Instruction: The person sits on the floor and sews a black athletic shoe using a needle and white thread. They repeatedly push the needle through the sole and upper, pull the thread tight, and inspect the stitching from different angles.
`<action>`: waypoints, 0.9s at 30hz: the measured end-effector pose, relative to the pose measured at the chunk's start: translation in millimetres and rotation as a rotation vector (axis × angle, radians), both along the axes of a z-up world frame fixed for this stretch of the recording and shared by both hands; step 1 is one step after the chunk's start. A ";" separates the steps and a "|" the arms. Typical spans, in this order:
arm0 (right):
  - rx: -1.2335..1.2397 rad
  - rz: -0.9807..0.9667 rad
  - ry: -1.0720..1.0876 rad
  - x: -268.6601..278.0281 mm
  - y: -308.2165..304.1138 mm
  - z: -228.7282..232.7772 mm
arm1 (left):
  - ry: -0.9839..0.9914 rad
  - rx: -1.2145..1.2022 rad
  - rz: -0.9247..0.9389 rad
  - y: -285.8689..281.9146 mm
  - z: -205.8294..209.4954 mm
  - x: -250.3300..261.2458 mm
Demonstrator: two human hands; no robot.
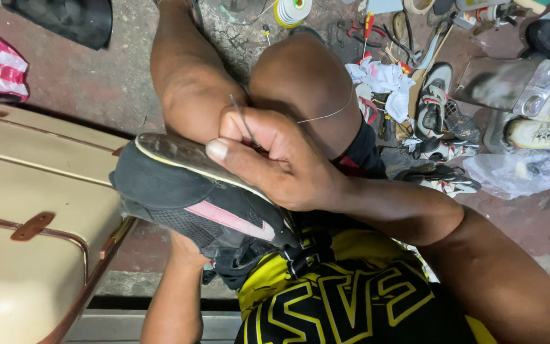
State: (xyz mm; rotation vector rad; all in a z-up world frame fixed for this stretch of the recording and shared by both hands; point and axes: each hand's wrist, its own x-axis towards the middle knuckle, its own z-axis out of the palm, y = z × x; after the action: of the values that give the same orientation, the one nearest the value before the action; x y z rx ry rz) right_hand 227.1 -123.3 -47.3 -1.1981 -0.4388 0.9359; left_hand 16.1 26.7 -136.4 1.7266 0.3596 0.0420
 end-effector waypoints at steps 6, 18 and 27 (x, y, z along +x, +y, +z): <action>-0.072 -0.136 0.212 -1.2 -18.1 -3.4 | -0.068 0.005 0.043 2.6 6.6 16.1; -0.288 0.010 -0.432 -45.8 -63.9 -25.7 | -0.128 0.620 -0.176 -23.1 86.4 59.8; 0.254 -0.335 0.061 -13.1 -135.6 -77.5 | -0.557 0.517 -0.254 -55.1 178.9 78.1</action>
State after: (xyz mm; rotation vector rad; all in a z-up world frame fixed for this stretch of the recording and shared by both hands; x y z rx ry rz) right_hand 214.1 -258.9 -124.8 -0.9713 -0.2861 0.6064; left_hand 94.1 -28.4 42.6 2.1612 -0.3109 0.4543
